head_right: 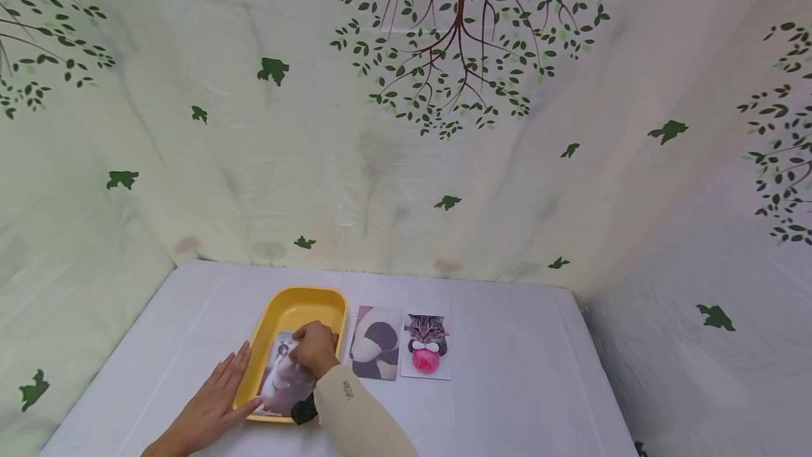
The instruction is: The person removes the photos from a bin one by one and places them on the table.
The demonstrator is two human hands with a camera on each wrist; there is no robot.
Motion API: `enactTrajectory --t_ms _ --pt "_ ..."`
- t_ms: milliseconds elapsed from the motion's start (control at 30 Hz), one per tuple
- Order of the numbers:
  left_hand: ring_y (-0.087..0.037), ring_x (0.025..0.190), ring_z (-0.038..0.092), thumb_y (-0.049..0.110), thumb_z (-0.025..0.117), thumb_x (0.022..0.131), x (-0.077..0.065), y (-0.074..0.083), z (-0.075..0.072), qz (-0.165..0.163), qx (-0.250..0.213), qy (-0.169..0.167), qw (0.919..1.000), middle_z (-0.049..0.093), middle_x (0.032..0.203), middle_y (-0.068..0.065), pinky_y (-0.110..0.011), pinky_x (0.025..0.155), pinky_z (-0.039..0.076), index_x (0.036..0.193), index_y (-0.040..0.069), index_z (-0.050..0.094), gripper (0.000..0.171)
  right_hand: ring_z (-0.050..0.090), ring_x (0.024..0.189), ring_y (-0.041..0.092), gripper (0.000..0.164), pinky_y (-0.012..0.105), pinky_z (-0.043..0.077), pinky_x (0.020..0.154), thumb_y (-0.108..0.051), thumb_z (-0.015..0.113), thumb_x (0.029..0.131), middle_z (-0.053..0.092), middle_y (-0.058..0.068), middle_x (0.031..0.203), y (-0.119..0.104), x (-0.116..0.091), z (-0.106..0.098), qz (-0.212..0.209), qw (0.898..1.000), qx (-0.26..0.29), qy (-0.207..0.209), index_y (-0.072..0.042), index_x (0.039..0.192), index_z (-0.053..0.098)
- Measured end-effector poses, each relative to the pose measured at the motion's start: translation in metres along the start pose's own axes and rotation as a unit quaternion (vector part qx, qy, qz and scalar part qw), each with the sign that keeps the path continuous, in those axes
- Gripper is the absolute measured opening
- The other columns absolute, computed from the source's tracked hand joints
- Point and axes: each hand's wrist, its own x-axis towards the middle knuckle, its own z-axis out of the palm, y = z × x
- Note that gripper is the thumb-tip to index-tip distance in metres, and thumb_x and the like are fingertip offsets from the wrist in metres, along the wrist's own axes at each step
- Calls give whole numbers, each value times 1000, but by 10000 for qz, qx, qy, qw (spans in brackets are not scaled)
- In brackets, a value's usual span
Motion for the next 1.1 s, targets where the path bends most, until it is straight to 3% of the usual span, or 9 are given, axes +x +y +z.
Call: enactTrajectory --t_ms 200,567,1100 --pt "-44 141 18 56 56 90 1 0 -1 -32 26 -45 10000 20 156 -23 -53 116 8 151 -4 18 93 53 73 11 20 26 53 63 -3 82 71 65 -3 82 0 0 1 102 9975 669 -187 -9 90 78" --pt "-44 141 17 55 55 91 0 0 0 -39 -38 -67 10000 19 157 -23 -50 117 4 151 -4 17 93 53 68 9 18 23 52 58 -1 82 71 65 -2 81 3 0 3 -63 9964 814 -231 -8 87 78" --pt "-44 141 17 54 56 91 -1 2 -1 -22 5 1 10000 20 156 -23 -48 118 2 151 -5 19 92 54 72 6 12 22 52 64 -9 82 75 66 -7 81 3 0 3 -152 9941 1045 -253 -12 86 80"
